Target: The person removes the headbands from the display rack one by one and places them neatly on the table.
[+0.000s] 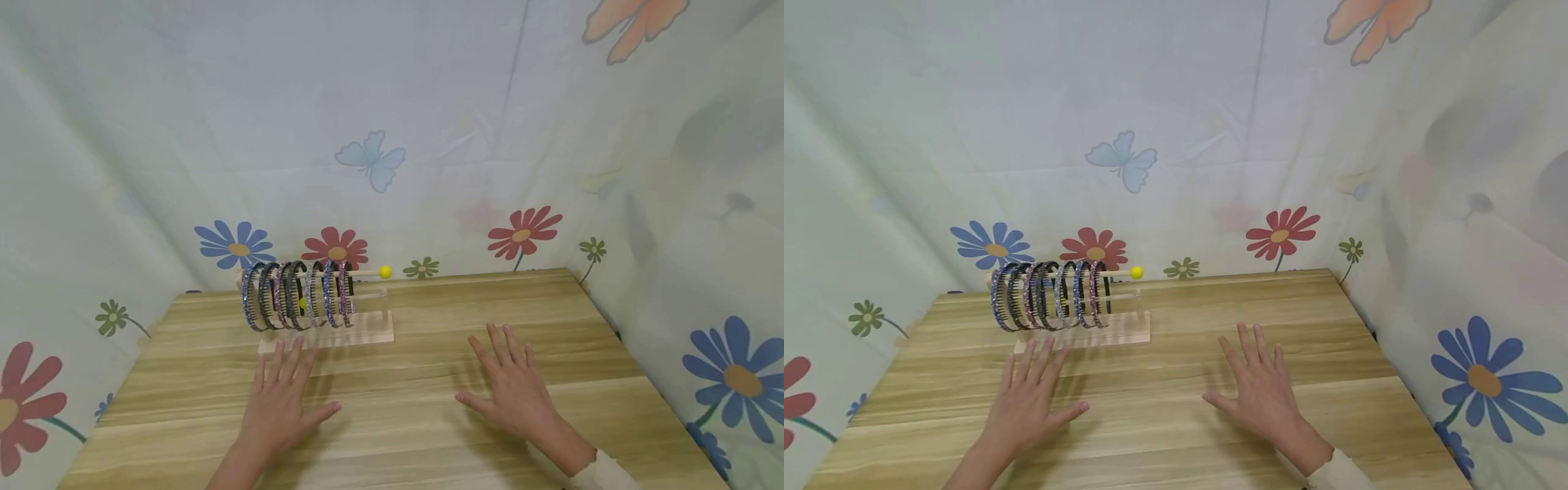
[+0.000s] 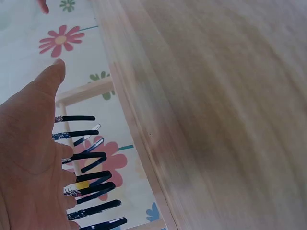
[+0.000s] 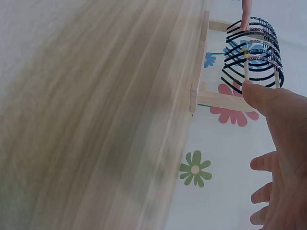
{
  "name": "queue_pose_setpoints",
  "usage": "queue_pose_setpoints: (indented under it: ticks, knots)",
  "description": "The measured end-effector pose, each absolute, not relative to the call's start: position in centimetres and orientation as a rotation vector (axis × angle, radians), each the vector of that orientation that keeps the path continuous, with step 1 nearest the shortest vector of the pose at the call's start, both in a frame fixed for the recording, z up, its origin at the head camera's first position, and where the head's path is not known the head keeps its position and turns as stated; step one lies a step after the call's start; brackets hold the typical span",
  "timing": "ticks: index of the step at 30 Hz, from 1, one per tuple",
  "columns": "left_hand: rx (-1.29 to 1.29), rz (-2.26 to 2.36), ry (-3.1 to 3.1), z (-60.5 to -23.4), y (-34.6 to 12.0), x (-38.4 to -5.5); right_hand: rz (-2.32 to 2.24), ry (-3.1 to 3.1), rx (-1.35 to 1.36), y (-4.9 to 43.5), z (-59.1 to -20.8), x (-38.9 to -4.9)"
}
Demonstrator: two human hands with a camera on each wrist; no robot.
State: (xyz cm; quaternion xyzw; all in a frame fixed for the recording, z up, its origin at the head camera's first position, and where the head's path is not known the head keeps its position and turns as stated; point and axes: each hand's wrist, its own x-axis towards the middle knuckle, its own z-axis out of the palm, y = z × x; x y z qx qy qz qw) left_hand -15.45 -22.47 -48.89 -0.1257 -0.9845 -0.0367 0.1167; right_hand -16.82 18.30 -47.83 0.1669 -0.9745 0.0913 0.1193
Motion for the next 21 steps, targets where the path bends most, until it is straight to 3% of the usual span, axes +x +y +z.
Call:
queue_pose_setpoints:
  ticks: [21]
  knots:
    - [-0.388,-0.096,-2.876,-49.04,-23.32,-15.17,0.262,-2.846,0.520,18.31,-46.84,-17.72]
